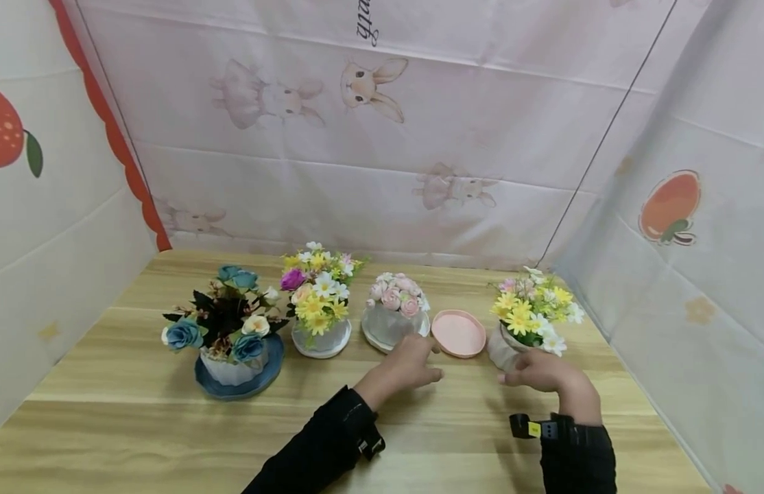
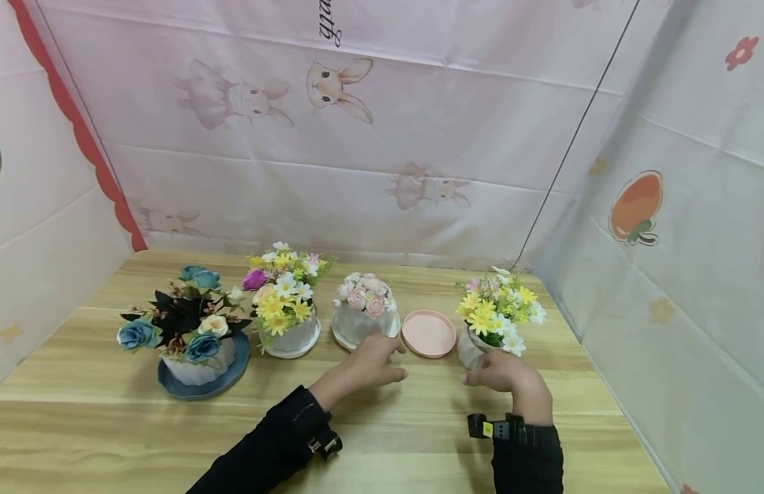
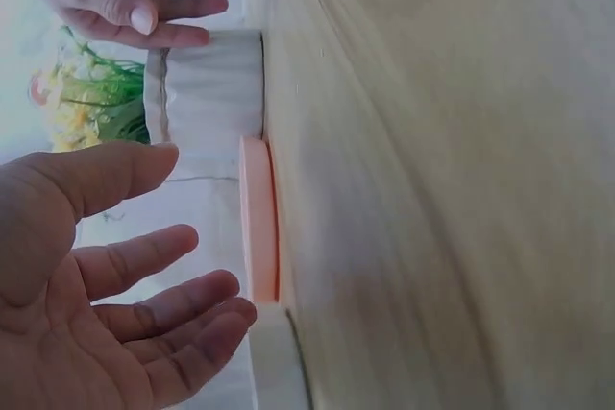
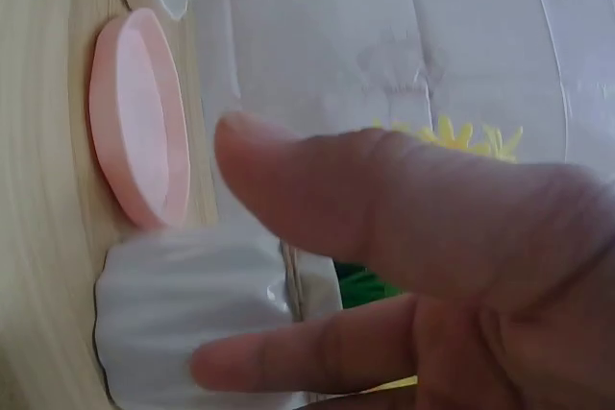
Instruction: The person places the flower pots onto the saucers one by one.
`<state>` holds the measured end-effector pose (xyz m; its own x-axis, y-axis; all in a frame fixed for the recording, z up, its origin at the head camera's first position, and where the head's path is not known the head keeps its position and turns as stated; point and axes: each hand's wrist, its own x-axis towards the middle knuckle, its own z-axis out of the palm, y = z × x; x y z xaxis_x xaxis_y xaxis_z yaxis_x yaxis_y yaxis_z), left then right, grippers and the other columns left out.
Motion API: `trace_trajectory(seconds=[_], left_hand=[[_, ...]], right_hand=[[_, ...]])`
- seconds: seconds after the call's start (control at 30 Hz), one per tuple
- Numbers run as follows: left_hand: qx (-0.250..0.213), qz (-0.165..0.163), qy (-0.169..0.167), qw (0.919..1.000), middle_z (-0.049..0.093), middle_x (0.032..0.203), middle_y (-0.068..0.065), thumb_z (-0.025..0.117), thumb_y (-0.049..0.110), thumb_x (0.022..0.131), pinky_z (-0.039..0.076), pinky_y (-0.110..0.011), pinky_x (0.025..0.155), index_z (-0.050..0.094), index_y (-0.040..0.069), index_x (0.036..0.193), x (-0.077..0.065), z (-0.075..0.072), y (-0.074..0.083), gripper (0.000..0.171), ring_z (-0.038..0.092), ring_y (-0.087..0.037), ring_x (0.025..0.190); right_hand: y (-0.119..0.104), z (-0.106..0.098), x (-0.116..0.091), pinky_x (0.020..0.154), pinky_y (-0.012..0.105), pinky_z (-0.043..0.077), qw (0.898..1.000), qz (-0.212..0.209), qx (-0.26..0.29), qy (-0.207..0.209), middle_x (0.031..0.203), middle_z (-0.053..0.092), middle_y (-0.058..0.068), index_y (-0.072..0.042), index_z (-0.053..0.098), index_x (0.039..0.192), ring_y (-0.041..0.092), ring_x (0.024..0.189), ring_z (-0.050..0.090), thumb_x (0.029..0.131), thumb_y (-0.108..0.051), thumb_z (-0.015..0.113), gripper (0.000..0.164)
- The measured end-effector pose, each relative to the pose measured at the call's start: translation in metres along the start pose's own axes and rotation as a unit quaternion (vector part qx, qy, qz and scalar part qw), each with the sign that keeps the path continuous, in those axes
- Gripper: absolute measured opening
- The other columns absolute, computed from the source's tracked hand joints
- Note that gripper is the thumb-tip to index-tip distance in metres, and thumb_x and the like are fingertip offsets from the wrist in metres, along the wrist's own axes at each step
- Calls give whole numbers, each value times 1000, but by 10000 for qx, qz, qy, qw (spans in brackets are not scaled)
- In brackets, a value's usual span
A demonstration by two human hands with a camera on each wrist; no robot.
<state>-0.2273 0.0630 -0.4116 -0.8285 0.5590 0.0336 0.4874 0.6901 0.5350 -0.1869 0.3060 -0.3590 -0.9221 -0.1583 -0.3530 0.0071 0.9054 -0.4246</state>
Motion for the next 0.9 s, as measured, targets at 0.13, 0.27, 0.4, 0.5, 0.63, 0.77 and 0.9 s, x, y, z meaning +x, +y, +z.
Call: trace_trajectory(seconds=[0.13,0.27,0.4,0.5,0.63,0.77,0.9], left_hand=[[-501,-326,-85,9982,64,106,-8,73,23,80,47,-29,79,65,1,109,1,4,2,38,57,-21,99],[-982,-716,-39,9926,64,106,-10,74,22,79,48,-30,78,64,-3,108,6,10,2,39,58,-22,97],[-1293,-1123,72,9852,63,108,-13,74,18,77,49,-33,79,64,-6,106,12,13,1,40,59,-24,97],[-1451,-1294,164,9808,64,103,-13,73,13,76,50,-33,76,66,-6,94,16,13,0,27,59,-22,86],[-1418,-1356,280,9802,63,94,-11,72,10,73,50,-32,72,65,-2,80,18,13,0,16,55,-20,75],[-1405,-1414,406,9791,63,82,-9,72,11,73,48,-28,63,64,0,76,21,14,0,14,55,-17,67],[-1343,-1477,668,9776,50,55,-2,69,12,76,38,-22,44,52,7,56,25,16,0,27,47,-15,47]], right_hand=[[4,-3,-1,80,53,45,9990,417,157,-11,113,52,34,18,49,118,46,100,52,85,-37,63,66],[7,-5,-2,84,55,42,9939,993,432,200,124,36,44,26,24,130,54,107,44,85,-39,61,88],[11,-5,-2,90,59,36,9879,1166,816,621,131,27,45,22,21,134,57,117,32,84,-43,62,92],[16,-3,2,95,61,29,9835,855,1207,1040,137,20,41,17,16,139,55,123,24,83,-40,66,94],[23,2,12,97,62,27,9714,446,1924,1318,144,12,35,9,4,144,51,128,19,80,-33,73,103],[27,5,18,94,62,31,9682,413,1995,1454,143,16,34,8,7,144,51,126,24,79,-32,73,101],[29,5,22,98,60,27,9717,443,1607,1673,141,20,35,11,12,142,50,126,23,79,-36,73,100]])
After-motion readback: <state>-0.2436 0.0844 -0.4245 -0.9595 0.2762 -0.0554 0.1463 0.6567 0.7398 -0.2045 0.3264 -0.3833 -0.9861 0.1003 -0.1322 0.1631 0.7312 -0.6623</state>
